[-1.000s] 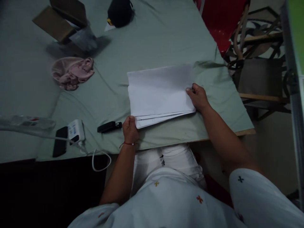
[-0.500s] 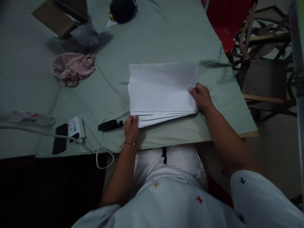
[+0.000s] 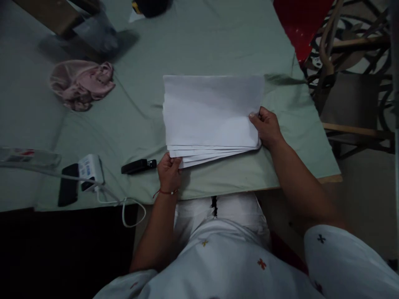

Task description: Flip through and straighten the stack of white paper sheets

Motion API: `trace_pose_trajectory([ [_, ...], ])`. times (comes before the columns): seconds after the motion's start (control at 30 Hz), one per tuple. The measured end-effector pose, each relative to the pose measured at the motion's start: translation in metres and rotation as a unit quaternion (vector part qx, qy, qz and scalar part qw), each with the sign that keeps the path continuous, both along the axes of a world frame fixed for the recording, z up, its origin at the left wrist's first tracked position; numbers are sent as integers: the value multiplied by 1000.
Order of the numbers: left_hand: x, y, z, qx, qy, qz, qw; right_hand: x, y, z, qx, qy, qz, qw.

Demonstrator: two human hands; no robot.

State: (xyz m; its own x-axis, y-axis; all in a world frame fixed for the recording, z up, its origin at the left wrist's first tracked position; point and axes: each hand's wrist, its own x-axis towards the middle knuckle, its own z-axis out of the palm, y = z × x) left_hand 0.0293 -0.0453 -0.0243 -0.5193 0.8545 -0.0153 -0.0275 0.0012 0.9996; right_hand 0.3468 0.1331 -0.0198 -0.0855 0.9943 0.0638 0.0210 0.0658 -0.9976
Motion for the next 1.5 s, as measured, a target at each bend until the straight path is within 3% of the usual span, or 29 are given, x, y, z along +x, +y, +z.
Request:
trace_pose_trajectory([
  [0.53,6,2,6,36,-58,32,997,-3,-2,4,-18,32,15,999],
  [0.8,-6,5,9,80,-157,14,984,-2,-5,5,20,24,26,999],
  [1.07,-10,27,24,27,-30,-24,999,1,-8,11,60,72,8,996],
  [1.23,-18,31,37,61,48,-7,997,5,-8,23,66,104,-30,992],
  [1.37,-22,22,38,51,79,-17,995,7,-11,22,72,140,13,987],
  [1.5,-30,15,25,-18,130,-75,989,5,-16,11,4,66,72,995],
])
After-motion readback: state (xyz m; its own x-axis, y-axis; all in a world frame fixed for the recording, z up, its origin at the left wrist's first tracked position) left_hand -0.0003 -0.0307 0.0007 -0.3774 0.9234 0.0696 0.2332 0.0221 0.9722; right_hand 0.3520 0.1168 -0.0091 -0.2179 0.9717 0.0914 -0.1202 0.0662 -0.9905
